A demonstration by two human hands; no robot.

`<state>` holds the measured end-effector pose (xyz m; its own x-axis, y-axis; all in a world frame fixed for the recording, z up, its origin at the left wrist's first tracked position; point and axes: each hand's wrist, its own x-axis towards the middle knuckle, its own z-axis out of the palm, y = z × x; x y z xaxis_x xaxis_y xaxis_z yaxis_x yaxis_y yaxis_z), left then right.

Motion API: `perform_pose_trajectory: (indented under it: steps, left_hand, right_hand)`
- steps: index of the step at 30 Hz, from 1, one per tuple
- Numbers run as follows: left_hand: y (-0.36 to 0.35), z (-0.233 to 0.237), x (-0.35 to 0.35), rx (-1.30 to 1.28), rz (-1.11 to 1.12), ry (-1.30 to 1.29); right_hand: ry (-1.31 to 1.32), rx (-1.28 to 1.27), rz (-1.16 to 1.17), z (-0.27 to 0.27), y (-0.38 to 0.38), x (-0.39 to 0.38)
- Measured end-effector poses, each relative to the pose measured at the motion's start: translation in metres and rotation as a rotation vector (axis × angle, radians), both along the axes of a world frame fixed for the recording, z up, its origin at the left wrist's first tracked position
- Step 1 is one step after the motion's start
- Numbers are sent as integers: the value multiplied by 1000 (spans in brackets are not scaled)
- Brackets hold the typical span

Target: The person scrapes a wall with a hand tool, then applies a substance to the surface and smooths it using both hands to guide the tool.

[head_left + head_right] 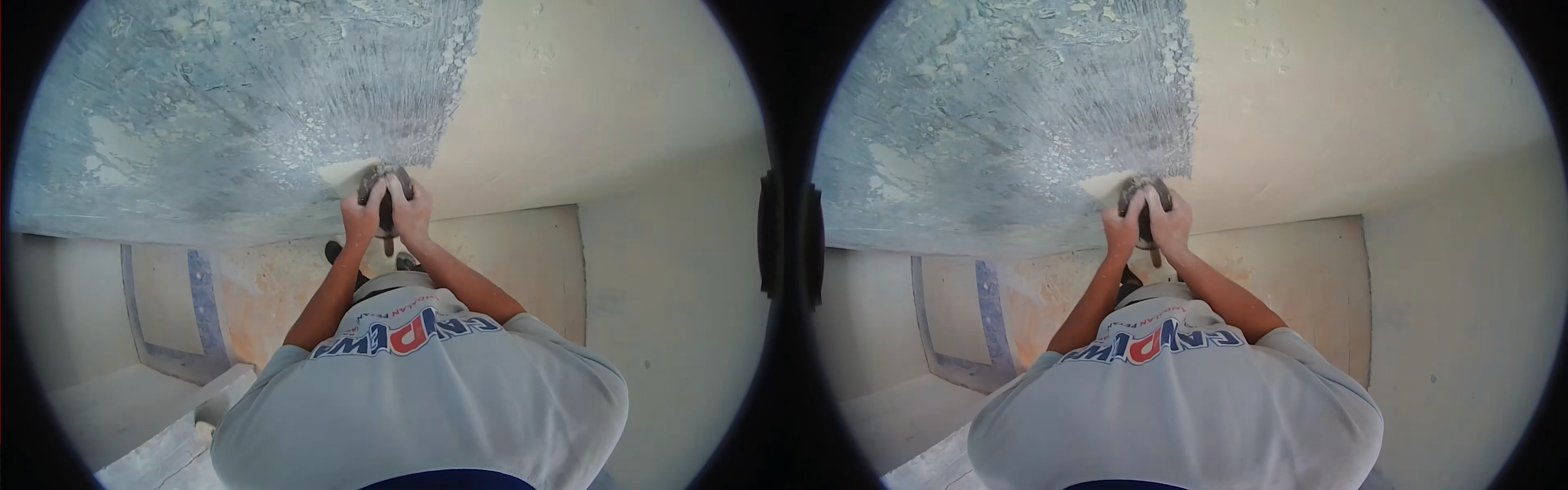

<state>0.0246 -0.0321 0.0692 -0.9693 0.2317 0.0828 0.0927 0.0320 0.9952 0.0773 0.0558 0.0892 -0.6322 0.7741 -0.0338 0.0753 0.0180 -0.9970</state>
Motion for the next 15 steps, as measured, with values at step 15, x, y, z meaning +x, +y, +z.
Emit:
perform_pose_trajectory:
  steps: [15]
  left_hand:
    - [6, 19, -2, -11, -63, -62]
  right_hand:
    - [71, 0, -3, 5, 9, 2]
